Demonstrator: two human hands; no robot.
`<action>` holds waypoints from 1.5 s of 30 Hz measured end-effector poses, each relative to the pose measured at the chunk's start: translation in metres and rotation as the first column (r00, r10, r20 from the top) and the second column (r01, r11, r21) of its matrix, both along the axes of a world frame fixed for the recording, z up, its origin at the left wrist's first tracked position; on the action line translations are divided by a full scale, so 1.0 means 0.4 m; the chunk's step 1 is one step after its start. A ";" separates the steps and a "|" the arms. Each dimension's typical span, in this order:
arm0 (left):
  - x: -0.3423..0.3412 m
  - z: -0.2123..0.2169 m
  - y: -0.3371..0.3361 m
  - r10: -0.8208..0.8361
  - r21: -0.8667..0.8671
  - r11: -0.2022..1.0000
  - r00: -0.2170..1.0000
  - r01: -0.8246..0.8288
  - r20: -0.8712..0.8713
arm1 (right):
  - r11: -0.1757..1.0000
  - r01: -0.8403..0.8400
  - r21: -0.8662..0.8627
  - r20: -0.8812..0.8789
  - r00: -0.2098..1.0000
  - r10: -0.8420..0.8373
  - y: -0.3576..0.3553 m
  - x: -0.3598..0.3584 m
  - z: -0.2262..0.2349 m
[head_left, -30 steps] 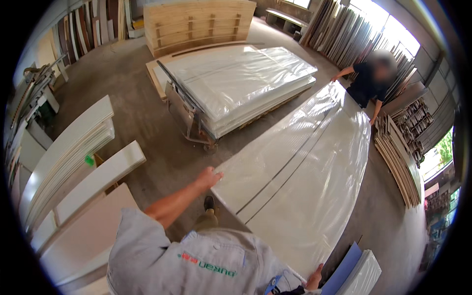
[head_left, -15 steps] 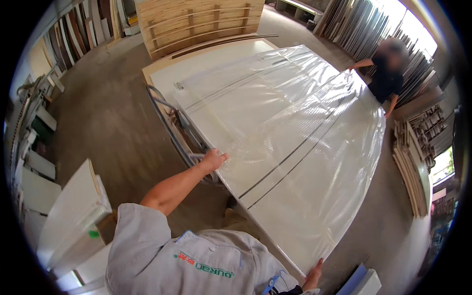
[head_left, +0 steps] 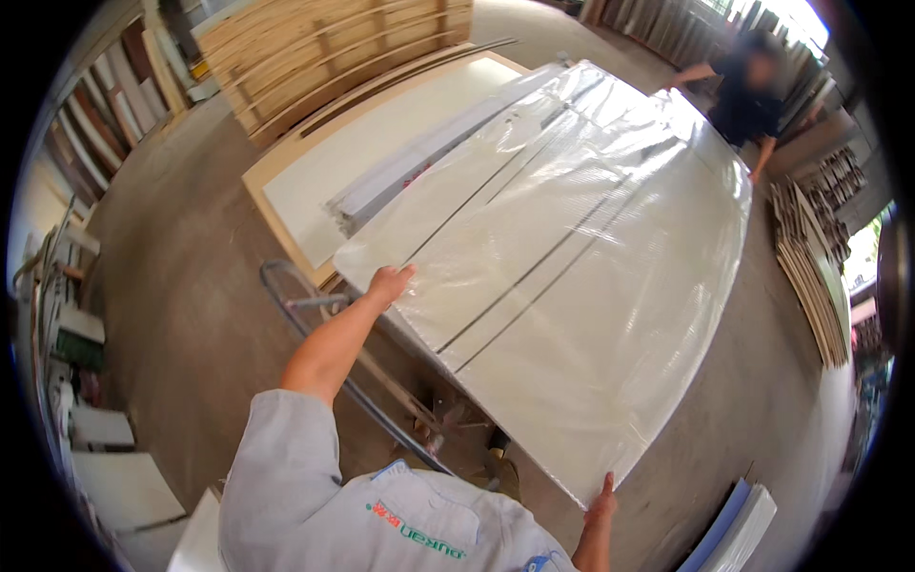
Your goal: The person wraps a large white furniture panel with bubble wrap and secures it with tape. They use a utility knife to cut the bubble wrap and a tape dispenser to apply tape along the edges. The person then lifts the wrapped panel with a coworker and places it on a rack.
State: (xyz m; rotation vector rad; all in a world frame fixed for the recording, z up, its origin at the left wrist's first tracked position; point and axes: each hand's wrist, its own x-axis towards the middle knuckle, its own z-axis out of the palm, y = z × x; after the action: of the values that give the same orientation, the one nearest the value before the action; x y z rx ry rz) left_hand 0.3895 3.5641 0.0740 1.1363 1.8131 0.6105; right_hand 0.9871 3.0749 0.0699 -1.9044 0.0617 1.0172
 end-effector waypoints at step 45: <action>0.409 0.055 -0.738 -0.764 0.188 0.388 0.429 0.902 -0.482 | 0.556 -0.752 -0.354 -0.099 0.621 0.777 0.279 -0.319 -0.126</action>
State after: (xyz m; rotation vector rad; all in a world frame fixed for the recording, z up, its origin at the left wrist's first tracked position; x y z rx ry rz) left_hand 0.5532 3.2691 0.0961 2.3743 1.0296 0.1604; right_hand 0.8594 3.1866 0.0194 -2.3664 -0.7560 1.6008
